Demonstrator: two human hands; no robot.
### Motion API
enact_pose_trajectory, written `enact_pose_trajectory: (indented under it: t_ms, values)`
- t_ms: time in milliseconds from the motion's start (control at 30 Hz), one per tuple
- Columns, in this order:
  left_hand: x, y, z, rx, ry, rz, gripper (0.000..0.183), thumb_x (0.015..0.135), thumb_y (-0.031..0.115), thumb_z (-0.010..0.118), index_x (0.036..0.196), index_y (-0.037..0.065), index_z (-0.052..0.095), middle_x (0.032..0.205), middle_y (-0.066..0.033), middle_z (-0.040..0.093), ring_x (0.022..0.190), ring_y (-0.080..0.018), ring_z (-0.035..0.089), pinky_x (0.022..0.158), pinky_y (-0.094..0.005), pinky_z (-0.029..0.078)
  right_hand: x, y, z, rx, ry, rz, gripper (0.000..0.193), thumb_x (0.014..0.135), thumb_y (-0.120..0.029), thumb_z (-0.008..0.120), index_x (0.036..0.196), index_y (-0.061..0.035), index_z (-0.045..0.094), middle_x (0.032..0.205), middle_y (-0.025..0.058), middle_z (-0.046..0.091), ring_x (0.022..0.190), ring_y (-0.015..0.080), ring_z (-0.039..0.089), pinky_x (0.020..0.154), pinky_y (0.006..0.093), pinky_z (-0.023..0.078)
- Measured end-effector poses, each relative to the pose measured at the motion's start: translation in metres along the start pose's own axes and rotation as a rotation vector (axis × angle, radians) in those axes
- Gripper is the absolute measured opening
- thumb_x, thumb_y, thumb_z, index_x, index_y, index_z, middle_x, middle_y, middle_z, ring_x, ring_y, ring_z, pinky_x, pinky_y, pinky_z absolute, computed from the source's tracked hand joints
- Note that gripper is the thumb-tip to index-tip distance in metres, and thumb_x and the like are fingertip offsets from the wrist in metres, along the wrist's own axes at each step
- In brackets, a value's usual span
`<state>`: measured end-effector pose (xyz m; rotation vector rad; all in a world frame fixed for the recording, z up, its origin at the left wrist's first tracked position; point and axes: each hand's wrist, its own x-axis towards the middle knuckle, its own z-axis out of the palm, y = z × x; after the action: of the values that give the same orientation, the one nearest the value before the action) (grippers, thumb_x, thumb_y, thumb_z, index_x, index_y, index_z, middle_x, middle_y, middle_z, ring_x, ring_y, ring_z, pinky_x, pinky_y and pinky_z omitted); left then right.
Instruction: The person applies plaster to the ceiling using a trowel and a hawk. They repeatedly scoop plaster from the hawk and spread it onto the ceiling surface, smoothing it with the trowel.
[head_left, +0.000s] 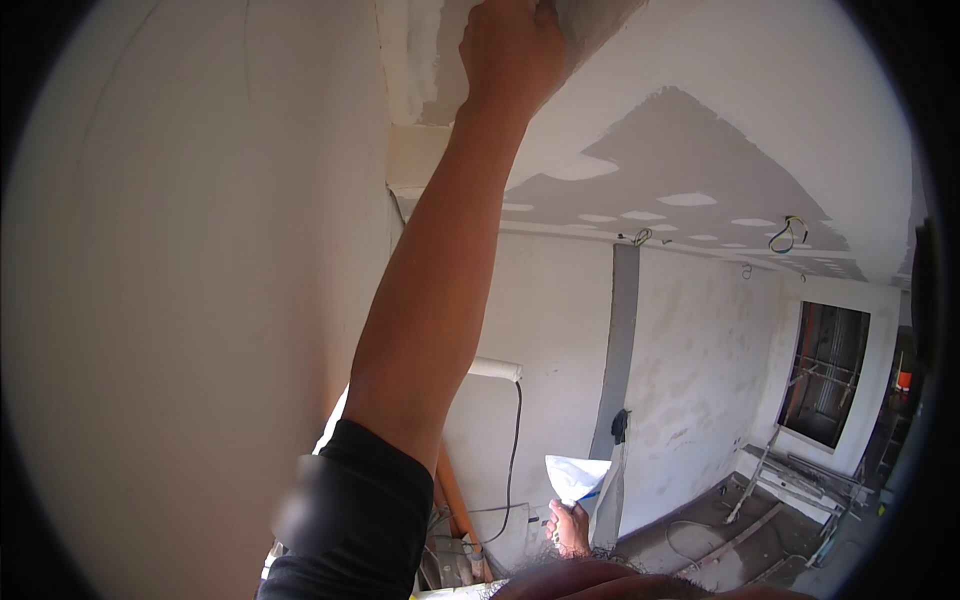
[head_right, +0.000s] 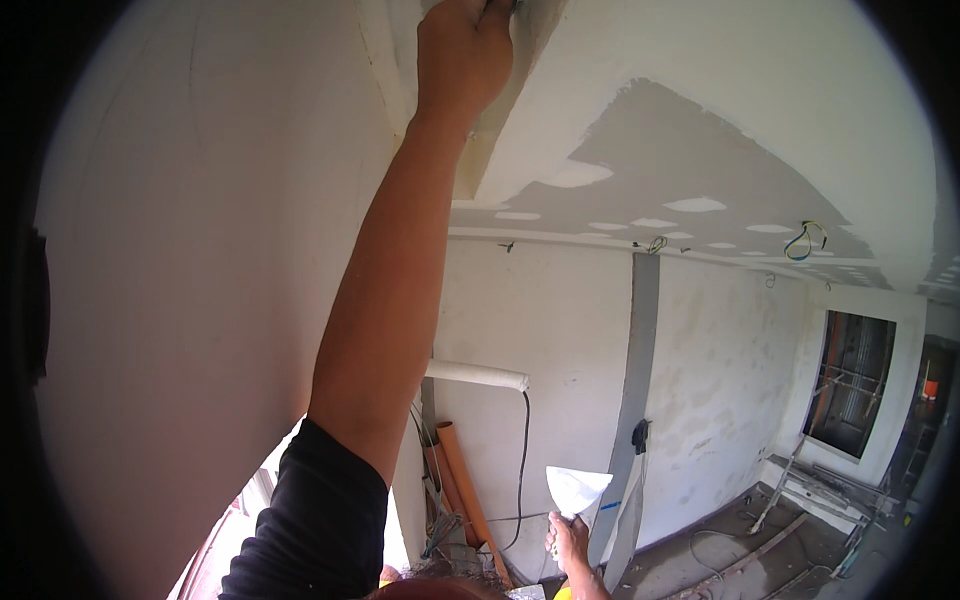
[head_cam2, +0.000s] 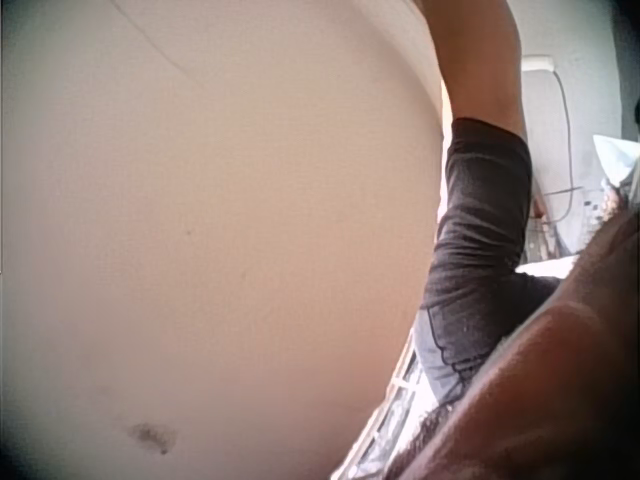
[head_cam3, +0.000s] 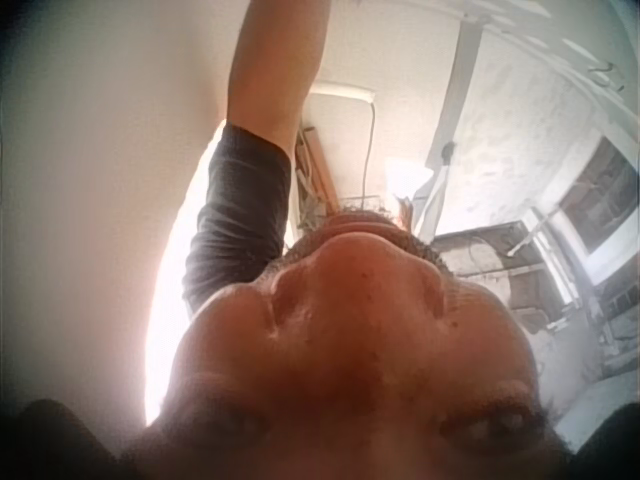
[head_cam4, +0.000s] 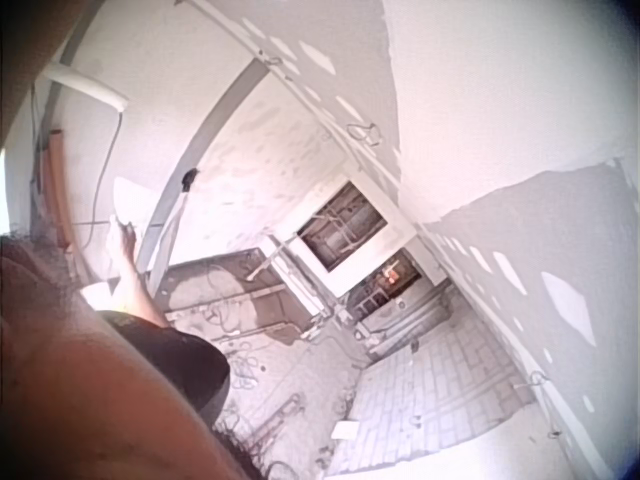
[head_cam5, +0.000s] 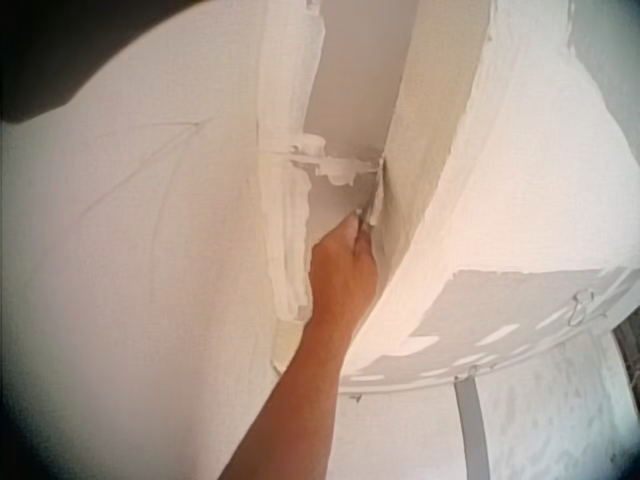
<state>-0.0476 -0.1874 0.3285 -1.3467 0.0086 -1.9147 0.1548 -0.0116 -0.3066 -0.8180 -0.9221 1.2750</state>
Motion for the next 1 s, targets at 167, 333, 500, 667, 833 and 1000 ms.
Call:
enact_pose_trajectory:
  t_ms: [167,333,500,667,833,1000]
  values:
    - [-0.012,0.014,-0.009,0.053,-0.065,-0.039,0.032,0.102,0.015,0.051,0.124,-0.003,0.067,0.102,-0.0306,0.070,0.097,-0.0464,0.069,0.082,-0.0475,0.053,-0.004,-0.003,0.002,0.016,-0.008,0.008,0.022,0.093,-0.020,0.073,0.099,-0.0064,0.057,0.067,0.0009,0.052,0.050,0.0131,0.052,0.044,0.0296,0.044]
    - [-0.031,0.028,-0.015,-0.007,-0.071,-0.068,0.029,0.102,0.012,0.052,0.119,-0.005,0.068,0.100,-0.0295,0.071,0.095,-0.0441,0.070,0.078,-0.0462,0.054,-0.006,-0.001,0.003,0.000,-0.001,0.014,0.022,0.094,-0.021,0.073,0.099,-0.0060,0.057,0.066,0.0005,0.052,0.050,0.0127,0.052,0.044,0.0290,0.044]
    - [-0.043,0.035,-0.022,0.013,-0.080,0.014,0.030,0.097,0.007,0.056,0.123,-0.005,0.067,0.106,-0.0285,0.070,0.098,-0.0420,0.070,0.076,-0.0449,0.054,-0.007,0.001,0.005,-0.012,-0.008,0.007,0.023,0.094,-0.022,0.073,0.099,-0.0060,0.057,0.066,0.0003,0.052,0.050,0.0124,0.052,0.043,0.0286,0.043]
    - [-0.061,0.039,-0.016,0.190,0.015,0.165,0.036,0.093,0.002,0.058,0.129,-0.003,0.066,0.114,-0.0250,0.071,0.118,-0.0417,0.064,0.088,-0.0502,0.046,-0.005,0.004,0.005,0.000,-0.020,0.026,0.023,0.094,-0.022,0.073,0.099,-0.0062,0.057,0.066,0.0002,0.052,0.050,0.0120,0.052,0.043,0.0287,0.044]
    - [-0.070,0.017,-0.002,0.321,0.232,0.458,0.039,0.093,0.003,0.058,0.131,-0.001,0.065,0.118,-0.0235,0.071,0.128,-0.0427,0.058,0.095,-0.0528,0.039,-0.007,0.005,0.007,-0.008,-0.026,0.019,0.023,0.094,-0.021,0.073,0.098,-0.0067,0.057,0.066,-0.0002,0.052,0.050,0.0119,0.052,0.043,0.0283,0.043]
    - [-0.080,0.025,-0.007,0.378,0.270,0.517,0.032,0.097,0.006,0.056,0.127,0.001,0.065,0.115,-0.0192,0.072,0.123,-0.0382,0.062,0.094,-0.0473,0.041,-0.009,0.004,0.009,0.003,-0.031,0.038,0.023,0.094,-0.022,0.073,0.097,-0.0073,0.055,0.066,-0.0005,0.051,0.050,0.0120,0.052,0.043,0.0280,0.043]
